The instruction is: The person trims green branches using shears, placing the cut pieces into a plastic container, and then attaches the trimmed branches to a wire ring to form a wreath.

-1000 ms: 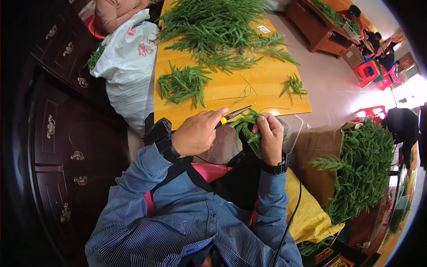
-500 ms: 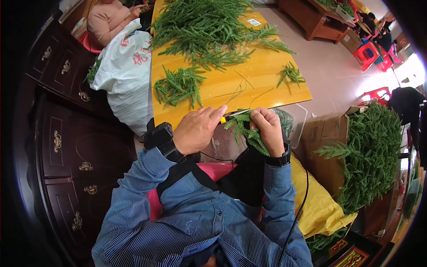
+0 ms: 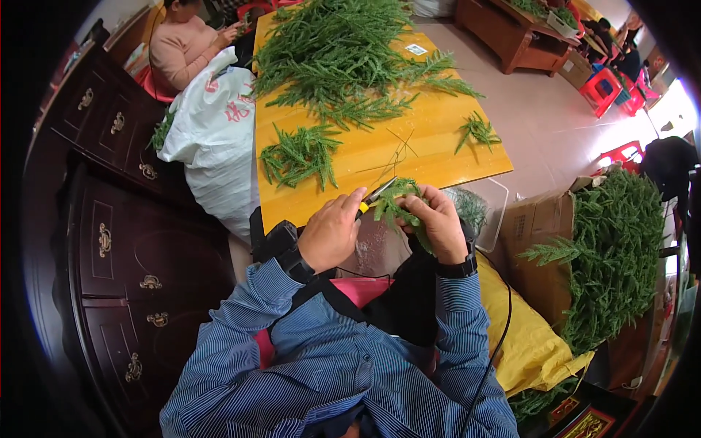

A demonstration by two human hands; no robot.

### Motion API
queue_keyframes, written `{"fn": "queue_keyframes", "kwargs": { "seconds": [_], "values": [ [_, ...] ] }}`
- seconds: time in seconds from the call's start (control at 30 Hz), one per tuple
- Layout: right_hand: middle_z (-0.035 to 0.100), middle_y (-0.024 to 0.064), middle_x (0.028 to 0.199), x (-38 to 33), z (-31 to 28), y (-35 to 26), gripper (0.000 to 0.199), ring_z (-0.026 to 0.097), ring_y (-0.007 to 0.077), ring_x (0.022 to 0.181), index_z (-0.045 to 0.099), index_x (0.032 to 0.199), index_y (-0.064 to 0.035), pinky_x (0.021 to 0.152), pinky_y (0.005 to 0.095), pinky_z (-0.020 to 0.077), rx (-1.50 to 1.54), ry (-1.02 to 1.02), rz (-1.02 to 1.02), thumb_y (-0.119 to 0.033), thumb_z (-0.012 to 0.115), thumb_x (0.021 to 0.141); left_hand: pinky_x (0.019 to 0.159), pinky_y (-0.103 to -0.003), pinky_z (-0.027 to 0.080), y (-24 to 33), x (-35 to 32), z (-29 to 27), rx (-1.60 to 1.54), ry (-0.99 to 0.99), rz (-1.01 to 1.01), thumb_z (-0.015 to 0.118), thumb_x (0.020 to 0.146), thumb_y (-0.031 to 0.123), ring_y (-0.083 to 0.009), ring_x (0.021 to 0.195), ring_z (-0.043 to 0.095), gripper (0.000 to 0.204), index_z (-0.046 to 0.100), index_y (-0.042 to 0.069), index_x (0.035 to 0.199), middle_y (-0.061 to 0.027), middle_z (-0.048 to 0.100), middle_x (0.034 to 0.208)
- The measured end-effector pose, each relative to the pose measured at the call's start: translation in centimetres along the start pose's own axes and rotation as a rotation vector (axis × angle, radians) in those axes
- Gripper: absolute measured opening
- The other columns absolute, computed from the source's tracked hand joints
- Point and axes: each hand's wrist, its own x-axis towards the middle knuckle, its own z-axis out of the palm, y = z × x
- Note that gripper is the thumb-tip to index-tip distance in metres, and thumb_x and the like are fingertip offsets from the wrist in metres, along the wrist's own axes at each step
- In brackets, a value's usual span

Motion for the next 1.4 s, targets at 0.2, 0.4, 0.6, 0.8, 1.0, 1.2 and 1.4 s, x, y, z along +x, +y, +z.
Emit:
{"fn": "queue_keyframes", "kwargs": {
  "seconds": [0.2,0.4,0.6,0.8,1.0,1.2,1.4],
  "values": [
    [0.065,-0.0003,0.081,0.2,-0.5,-0.1,0.016,0.058,0.0067,0.062,0.063,0.102,-0.0022,0.056,0.0196,0.0459,-0.016,0.165,-0.083,-0.016,0.058,0.098,0.095,-0.045,0.044,0.0,0.0,0.1,-0.028,-0.032,0.085,0.058,0.083,-0.001,-0.0417,0.111,0.054,0.059,0.038,-0.002,0.139,-0.0247,0.056,0.119],
    [0.065,-0.0014,0.077,0.7,-2.7,0.4,0.016,0.055,0.005,0.062,0.067,0.099,-0.0023,0.057,0.0188,0.0442,-0.031,0.052,-0.056,-0.016,0.058,0.097,0.096,-0.043,0.044,-0.1,0.4,-0.7,0.09,-0.037,0.226,0.059,0.081,-0.001,-0.04,0.111,0.054,0.063,0.038,-0.001,0.14,-0.0227,0.057,0.116],
    [0.062,-0.0011,0.076,0.1,-2.2,0.3,0.016,0.053,0.0049,0.064,0.066,0.097,0.0009,0.06,0.0192,0.0423,0.051,-0.112,0.13,-0.013,0.058,0.096,0.094,-0.044,0.046,-0.8,1.8,-1.5,0.265,0.052,0.528,0.051,0.087,0.007,-0.0324,0.104,0.058,0.052,0.043,-0.001,0.138,-0.0157,0.059,0.111],
    [0.059,-0.0013,0.074,0.6,-2.2,-0.2,0.016,0.051,0.0054,0.062,0.066,0.098,0.0001,0.057,0.0189,0.0401,0.135,-0.209,0.208,-0.013,0.056,0.095,0.095,-0.046,0.046,-0.3,2.1,-1.0,0.206,0.041,0.625,0.056,0.082,0.003,-0.0332,0.103,0.06,0.054,0.047,0.0,0.136,-0.0155,0.061,0.109],
    [0.056,-0.0008,0.074,1.3,-3.1,0.8,0.02,0.049,0.0063,0.062,0.063,0.102,-0.0023,0.055,0.0181,0.0369,0.219,-0.228,0.174,-0.019,0.054,0.095,0.094,-0.045,0.047,-0.2,1.8,-0.2,0.296,0.1,0.597,0.057,0.081,0.004,-0.032,0.103,0.06,0.054,0.048,0.0,0.135,-0.0154,0.061,0.109],
    [0.06,0.0012,0.079,0.8,-2.5,0.4,0.032,0.052,0.0078,0.066,0.059,0.109,-0.0025,0.059,0.0187,0.0403,0.323,-0.221,0.172,-0.032,0.048,0.1,0.094,-0.042,0.047,-0.3,1.4,-0.6,0.231,-0.034,0.429,0.059,0.082,0.003,-0.0368,0.104,0.059,0.057,0.046,0.001,0.137,-0.0193,0.06,0.112],
    [0.064,0.0097,0.104,-0.1,-1.5,-1.2,0.046,0.06,0.0142,0.093,0.059,0.117,-0.0008,0.078,0.026,0.0485,0.211,0.163,-0.026,-0.042,0.042,0.104,0.094,-0.043,0.046,-1.1,1.4,0.2,-0.187,-0.044,0.316,0.059,0.087,0.004,-0.043,0.107,0.057,0.054,0.042,0.001,0.138,-0.0251,0.058,0.118]
  ]
}}
